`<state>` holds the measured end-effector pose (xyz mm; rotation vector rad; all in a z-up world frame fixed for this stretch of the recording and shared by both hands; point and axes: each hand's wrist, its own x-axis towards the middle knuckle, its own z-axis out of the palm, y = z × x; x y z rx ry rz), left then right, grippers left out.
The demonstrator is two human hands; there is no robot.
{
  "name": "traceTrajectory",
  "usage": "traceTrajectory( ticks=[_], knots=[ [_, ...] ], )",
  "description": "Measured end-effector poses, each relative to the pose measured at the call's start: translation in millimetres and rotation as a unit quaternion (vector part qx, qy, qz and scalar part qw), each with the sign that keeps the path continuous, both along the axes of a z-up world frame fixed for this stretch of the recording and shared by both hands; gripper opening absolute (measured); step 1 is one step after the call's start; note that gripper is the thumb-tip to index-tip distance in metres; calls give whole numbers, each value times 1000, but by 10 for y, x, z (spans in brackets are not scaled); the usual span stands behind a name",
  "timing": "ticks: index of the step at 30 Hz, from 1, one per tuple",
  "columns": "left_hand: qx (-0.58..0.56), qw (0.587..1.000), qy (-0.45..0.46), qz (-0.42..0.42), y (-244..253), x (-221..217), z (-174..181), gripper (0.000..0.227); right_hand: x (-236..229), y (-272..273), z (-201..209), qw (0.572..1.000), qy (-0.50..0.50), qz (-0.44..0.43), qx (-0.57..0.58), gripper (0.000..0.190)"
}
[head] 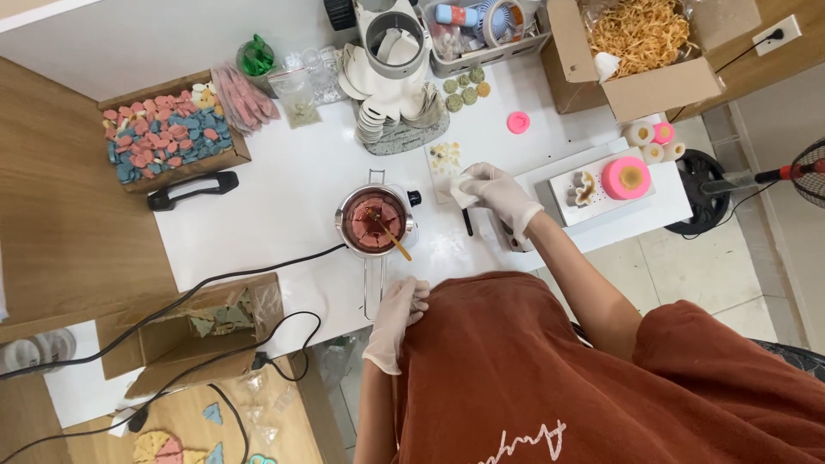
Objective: Melting craft wax using a pot and heat gun, then preparing molds to create small decorative wax objects.
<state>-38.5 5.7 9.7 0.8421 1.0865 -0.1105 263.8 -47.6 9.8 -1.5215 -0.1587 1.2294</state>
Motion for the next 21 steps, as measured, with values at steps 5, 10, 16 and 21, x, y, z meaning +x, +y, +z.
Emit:
traceTrajectory(
  ticks=[5,10,16,21],
  knots=[
    [44,999,20,-12,22,-239,31,36,-240,126,-471,951,-240,126,-146,29],
    [63,997,1,37,103,-511,143,34,-717,362,-811,896,-376,126,-198,32],
    [152,978,11,146,275,-665,463,35,-873,394,-1070,905,-378,126,-147,22],
    [305,930,143,144,335,-568,433,36,-779,169,-998,873,-461,149,-61,23]
  ],
)
